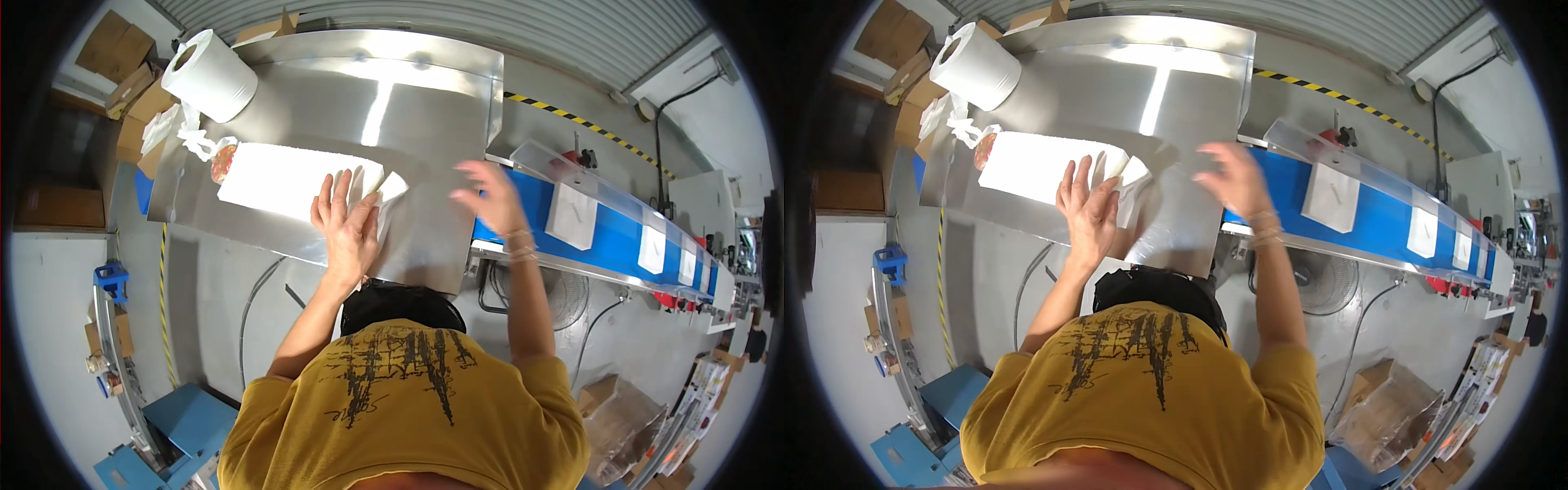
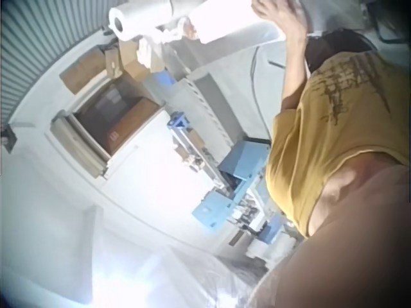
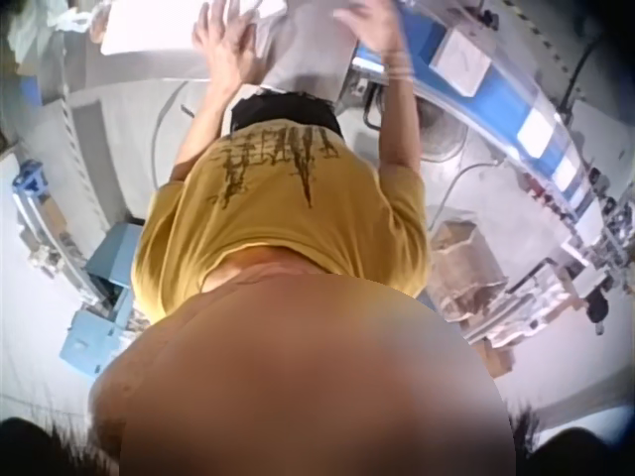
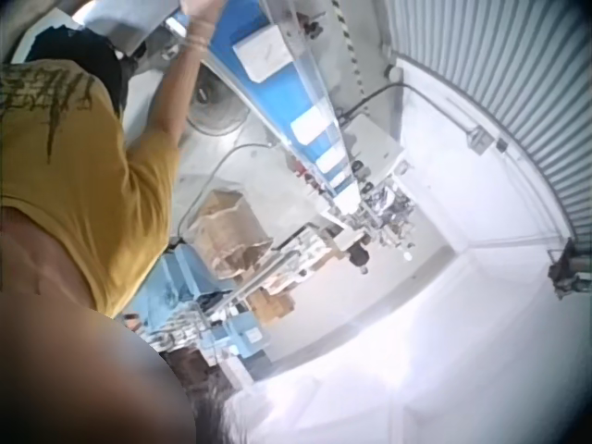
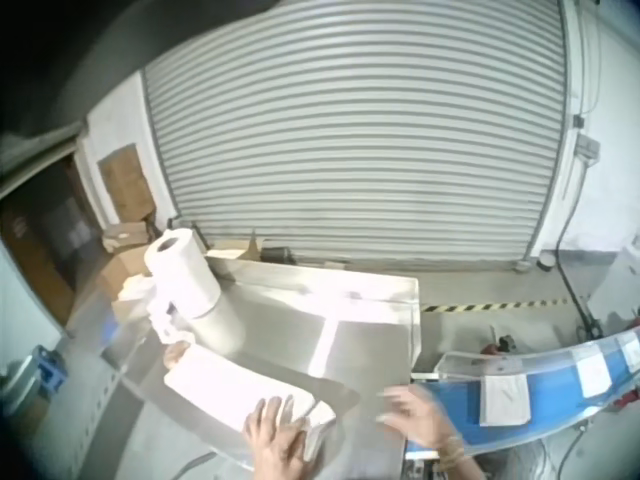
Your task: The recorder is taking stacks of pre-cut paper blanks from a supply area and loading them into an automated packaging machine conveyor.
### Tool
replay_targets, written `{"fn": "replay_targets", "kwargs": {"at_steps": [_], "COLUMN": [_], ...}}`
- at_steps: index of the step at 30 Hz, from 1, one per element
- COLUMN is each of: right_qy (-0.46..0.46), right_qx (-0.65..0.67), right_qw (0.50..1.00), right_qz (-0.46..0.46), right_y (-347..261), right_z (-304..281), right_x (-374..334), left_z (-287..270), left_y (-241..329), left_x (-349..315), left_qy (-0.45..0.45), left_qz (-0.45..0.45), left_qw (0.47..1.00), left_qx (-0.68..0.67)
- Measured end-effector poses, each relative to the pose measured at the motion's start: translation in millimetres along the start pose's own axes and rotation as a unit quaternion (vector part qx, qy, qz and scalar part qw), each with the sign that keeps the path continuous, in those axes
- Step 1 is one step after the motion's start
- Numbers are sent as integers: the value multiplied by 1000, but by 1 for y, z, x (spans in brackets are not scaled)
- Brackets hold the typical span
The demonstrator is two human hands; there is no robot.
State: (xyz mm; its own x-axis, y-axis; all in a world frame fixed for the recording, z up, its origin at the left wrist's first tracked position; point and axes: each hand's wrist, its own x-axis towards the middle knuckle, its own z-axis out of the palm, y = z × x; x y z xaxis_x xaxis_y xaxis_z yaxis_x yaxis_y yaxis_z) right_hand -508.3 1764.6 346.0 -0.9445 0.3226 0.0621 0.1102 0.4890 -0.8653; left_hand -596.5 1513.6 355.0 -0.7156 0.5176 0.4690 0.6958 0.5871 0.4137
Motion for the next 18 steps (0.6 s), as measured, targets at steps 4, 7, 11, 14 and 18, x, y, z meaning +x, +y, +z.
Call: {"fn": "replay_targets", "kwargs": {"at_steps": [4,7,11,14,18], "right_qy": [-97,-22,58,170,313], "right_qx": [30,-133,21,-36,-247], "right_qw": [984,941,986,955,858], "right_qz": [-148,-311,154,241,324], "right_y": [-14,20,48,104,109], "right_z": [56,72,18,-36,-62], "right_x": [36,32,-7,-42,-57], "left_z": [-6,-12,-10,-7,-2], "left_y": [1,6,-9,-13,-11], "left_x": [6,10,6,5,3], "left_qy": [-34,-32,4,5,17], "left_qz": [12,-11,-60,-18,-22], "left_qw": [999,999,998,1000,1000], "left_qx": [-20,-19,13,4,-9]}}
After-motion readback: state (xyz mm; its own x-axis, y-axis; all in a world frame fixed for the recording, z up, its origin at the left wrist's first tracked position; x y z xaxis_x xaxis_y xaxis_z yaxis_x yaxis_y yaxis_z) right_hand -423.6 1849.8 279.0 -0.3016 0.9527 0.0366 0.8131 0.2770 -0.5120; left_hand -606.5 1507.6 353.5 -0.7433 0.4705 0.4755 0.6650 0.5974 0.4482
